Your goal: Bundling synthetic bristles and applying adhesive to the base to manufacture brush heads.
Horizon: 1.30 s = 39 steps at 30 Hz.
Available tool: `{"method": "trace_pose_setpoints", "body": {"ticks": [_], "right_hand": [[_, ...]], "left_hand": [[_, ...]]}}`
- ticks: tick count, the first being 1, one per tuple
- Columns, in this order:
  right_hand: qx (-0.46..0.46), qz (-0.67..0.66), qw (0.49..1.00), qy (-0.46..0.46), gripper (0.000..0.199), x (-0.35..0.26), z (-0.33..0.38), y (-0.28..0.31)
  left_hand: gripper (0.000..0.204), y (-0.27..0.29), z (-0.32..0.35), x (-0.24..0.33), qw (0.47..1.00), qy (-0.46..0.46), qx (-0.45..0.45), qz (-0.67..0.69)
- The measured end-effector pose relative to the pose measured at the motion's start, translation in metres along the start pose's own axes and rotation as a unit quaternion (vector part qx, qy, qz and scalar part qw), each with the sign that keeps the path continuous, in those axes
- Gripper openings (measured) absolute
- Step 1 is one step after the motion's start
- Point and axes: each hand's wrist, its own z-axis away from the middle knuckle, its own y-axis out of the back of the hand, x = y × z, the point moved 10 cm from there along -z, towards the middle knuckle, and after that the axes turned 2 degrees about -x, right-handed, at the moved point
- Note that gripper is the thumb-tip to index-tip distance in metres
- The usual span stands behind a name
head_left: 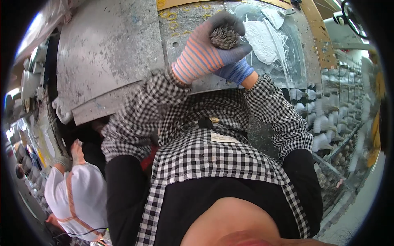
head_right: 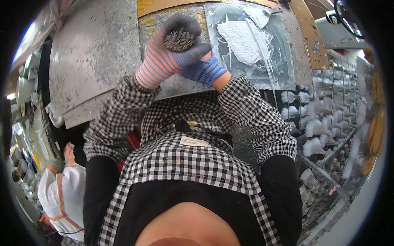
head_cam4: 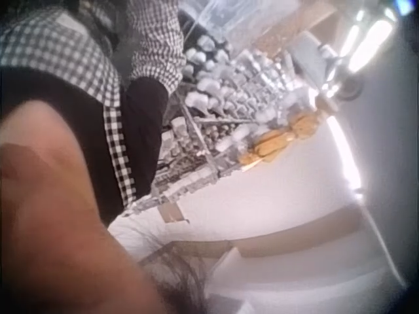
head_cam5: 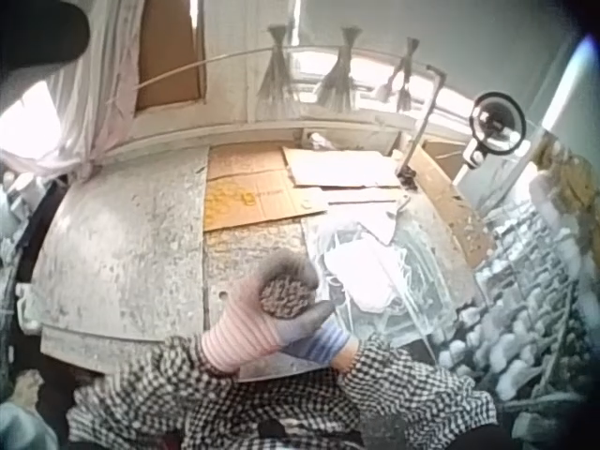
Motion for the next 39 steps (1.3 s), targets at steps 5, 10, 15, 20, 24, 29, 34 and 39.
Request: {"method": "trace_pose_setpoints", "body": {"ticks": [5, 10, 15, 20, 24, 29, 34, 39], "right_hand": [[-0.378, 0.013, 0.875, -0.302, 0.055, 0.039, 0.034, -0.032], [-0.381, 0.084, 0.850, -0.354, 0.067, 0.040, 0.047, -0.039], [-0.339, 0.043, 0.921, -0.190, 0.069, 0.060, 0.042, -0.045], [-0.340, -0.049, 0.895, -0.283, 0.067, 0.049, 0.045, -0.046], [-0.366, -0.017, 0.893, -0.262, 0.064, 0.032, 0.022, -0.046], [-0.273, -0.147, 0.938, -0.157, 0.059, 0.011, 0.013, -0.023], [-0.107, -0.140, 0.975, -0.133, 0.044, 0.053, 0.028, -0.054], [0.059, 0.036, 0.996, 0.053, 0.024, 0.014, 0.007, 0.034]], "left_hand": [[0.035, -0.019, -0.030, 0.118, 0.924, -0.271, -0.227, -0.145], [0.025, -0.058, -0.011, 0.024, 0.647, 0.047, -0.521, -0.555], [0.022, -0.057, -0.023, 0.051, 0.730, -0.078, -0.425, -0.529], [0.022, -0.066, -0.022, 0.053, 0.770, -0.200, -0.309, -0.521], [0.021, -0.052, -0.017, 0.026, 0.741, -0.131, -0.332, -0.568], [0.019, -0.056, -0.028, 0.079, 0.789, -0.178, -0.305, -0.503], [0.019, -0.057, -0.018, 0.036, 0.779, -0.124, -0.339, -0.513], [0.019, -0.084, -0.052, 0.046, 0.791, -0.199, -0.305, -0.492]]}}
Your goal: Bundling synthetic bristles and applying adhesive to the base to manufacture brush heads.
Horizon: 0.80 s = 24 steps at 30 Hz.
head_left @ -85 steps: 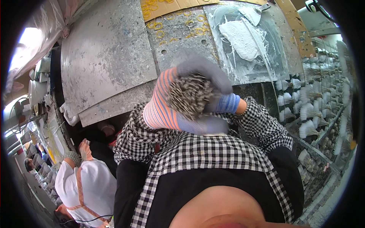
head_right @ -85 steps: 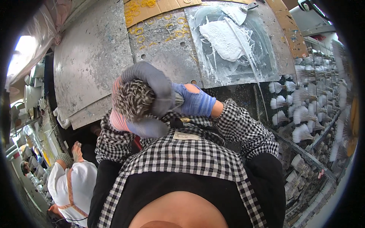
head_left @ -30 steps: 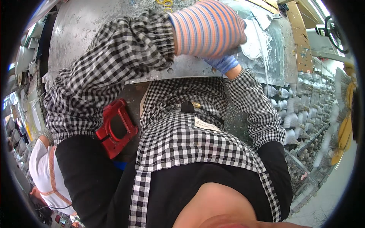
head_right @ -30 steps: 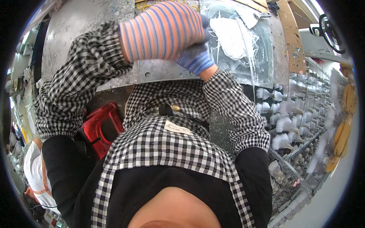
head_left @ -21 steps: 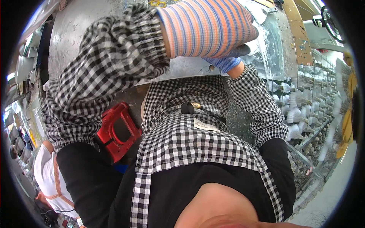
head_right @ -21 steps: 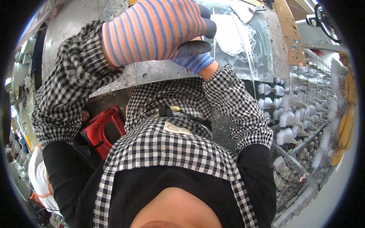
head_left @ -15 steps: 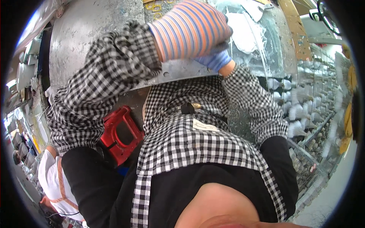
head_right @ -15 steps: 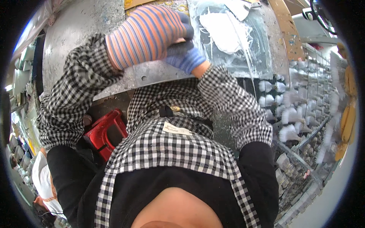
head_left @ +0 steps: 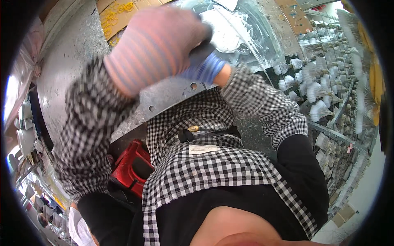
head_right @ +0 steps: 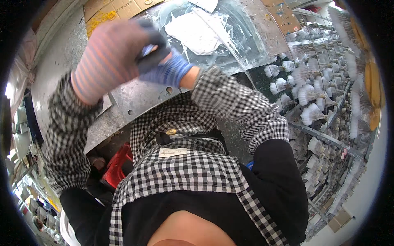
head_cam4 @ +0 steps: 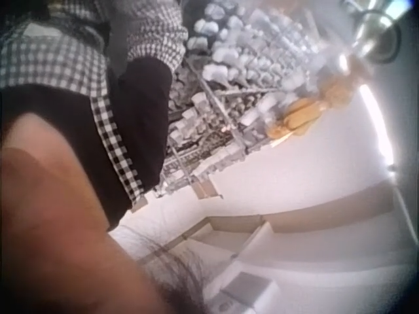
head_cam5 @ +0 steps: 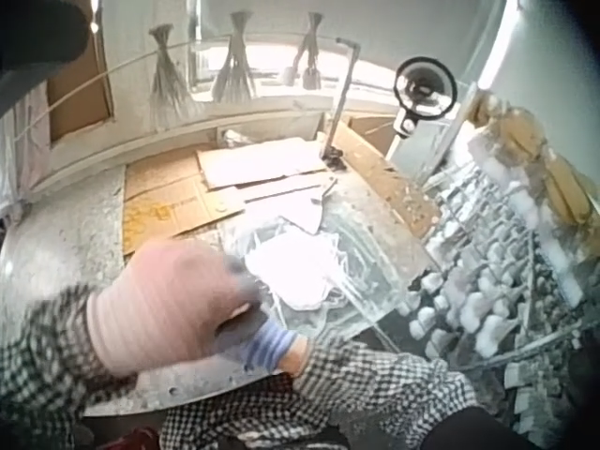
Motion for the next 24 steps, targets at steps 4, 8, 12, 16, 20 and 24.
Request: {"method": "trace_pose_setpoints", "body": {"ticks": [4, 8, 12, 16, 20, 24], "right_hand": [[-0.104, -0.026, 0.979, -0.174, 0.019, 0.115, 0.020, 0.024], [-0.071, 0.206, 0.975, -0.028, 0.027, 0.109, -0.004, 0.085], [-0.008, 0.037, 0.980, -0.197, 0.023, 0.138, -0.009, 0.095], [-0.068, 0.018, 0.969, -0.238, 0.022, 0.147, -0.008, 0.083], [-0.083, -0.062, 0.946, -0.306, 0.022, 0.158, 0.004, 0.078], [-0.076, -0.033, 0.964, -0.252, 0.024, 0.140, -0.010, 0.075]], "left_hand": [[0.021, -0.010, -0.085, -0.006, 0.978, 0.021, -0.209, 0.020], [0.030, -0.013, -0.131, -0.020, 0.949, 0.203, -0.241, 0.016], [0.033, -0.037, -0.144, -0.042, 0.981, 0.051, -0.174, -0.066], [0.033, -0.046, -0.141, -0.046, 0.989, 0.028, -0.142, -0.043], [0.033, -0.060, -0.138, -0.058, 0.995, 0.037, -0.077, -0.049], [0.034, -0.073, -0.128, -0.073, 0.996, 0.055, -0.019, -0.063]]}}
